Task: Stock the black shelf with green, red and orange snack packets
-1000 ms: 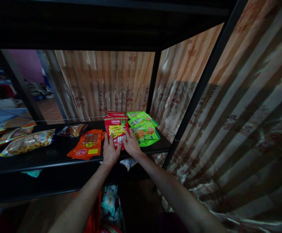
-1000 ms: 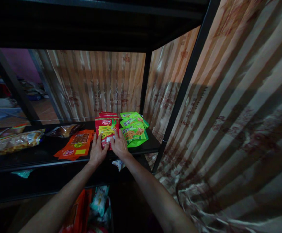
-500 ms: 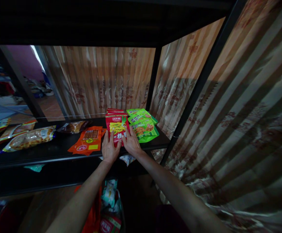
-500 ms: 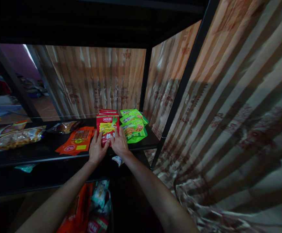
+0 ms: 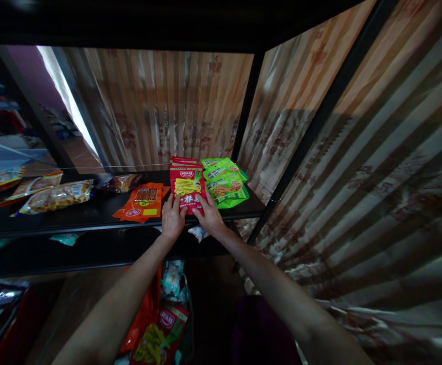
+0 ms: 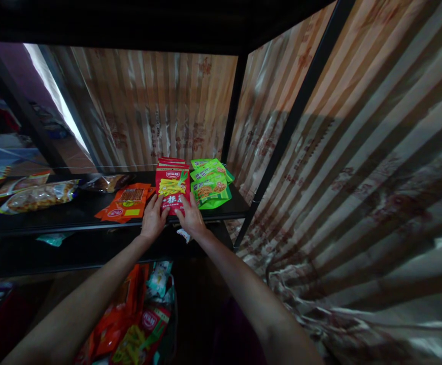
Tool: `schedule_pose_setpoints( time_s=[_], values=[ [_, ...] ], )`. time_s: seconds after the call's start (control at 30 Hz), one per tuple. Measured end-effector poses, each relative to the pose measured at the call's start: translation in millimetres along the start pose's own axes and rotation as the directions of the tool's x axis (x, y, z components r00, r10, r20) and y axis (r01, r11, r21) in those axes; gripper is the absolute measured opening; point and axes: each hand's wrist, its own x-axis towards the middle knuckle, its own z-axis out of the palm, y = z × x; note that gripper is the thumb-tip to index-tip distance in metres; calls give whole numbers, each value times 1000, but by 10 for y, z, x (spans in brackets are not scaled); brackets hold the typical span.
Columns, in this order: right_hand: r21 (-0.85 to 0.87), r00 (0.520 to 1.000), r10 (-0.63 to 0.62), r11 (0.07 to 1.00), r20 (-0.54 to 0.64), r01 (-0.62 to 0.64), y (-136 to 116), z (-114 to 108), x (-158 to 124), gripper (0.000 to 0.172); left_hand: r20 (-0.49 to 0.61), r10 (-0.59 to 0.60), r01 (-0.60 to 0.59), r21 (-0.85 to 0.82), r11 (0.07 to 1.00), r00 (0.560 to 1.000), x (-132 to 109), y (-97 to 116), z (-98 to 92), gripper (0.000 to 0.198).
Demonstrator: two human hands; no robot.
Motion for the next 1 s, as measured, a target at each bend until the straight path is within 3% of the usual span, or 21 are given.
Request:
schedule_pose_setpoints(
  time_s=[0.13,0.3,0.53,0.8,1.0],
  values=[
    [41,997,75,996,-30,-74,-14,-35,102,49,-15,-41,40,-36,999,999,-19,19,40,49],
    [39,991,129,991,-17,-129,-79,-65,300,53,2,-114,114,-47,992,993,32,61,61,63],
    [61,974,226,972,0,-226,-40,-188,805,48,63,-162,163,-2,987,985,140,107,26,67],
    [255,886,463,856,7,-449,156,-124,1378,61,102,-171,169,28,985,980,132,120,23,69],
    [444,877,479,778,37,-444,283,-19,1532,58,78,-156,156,7,988,985,139,77,64,67]
  ],
)
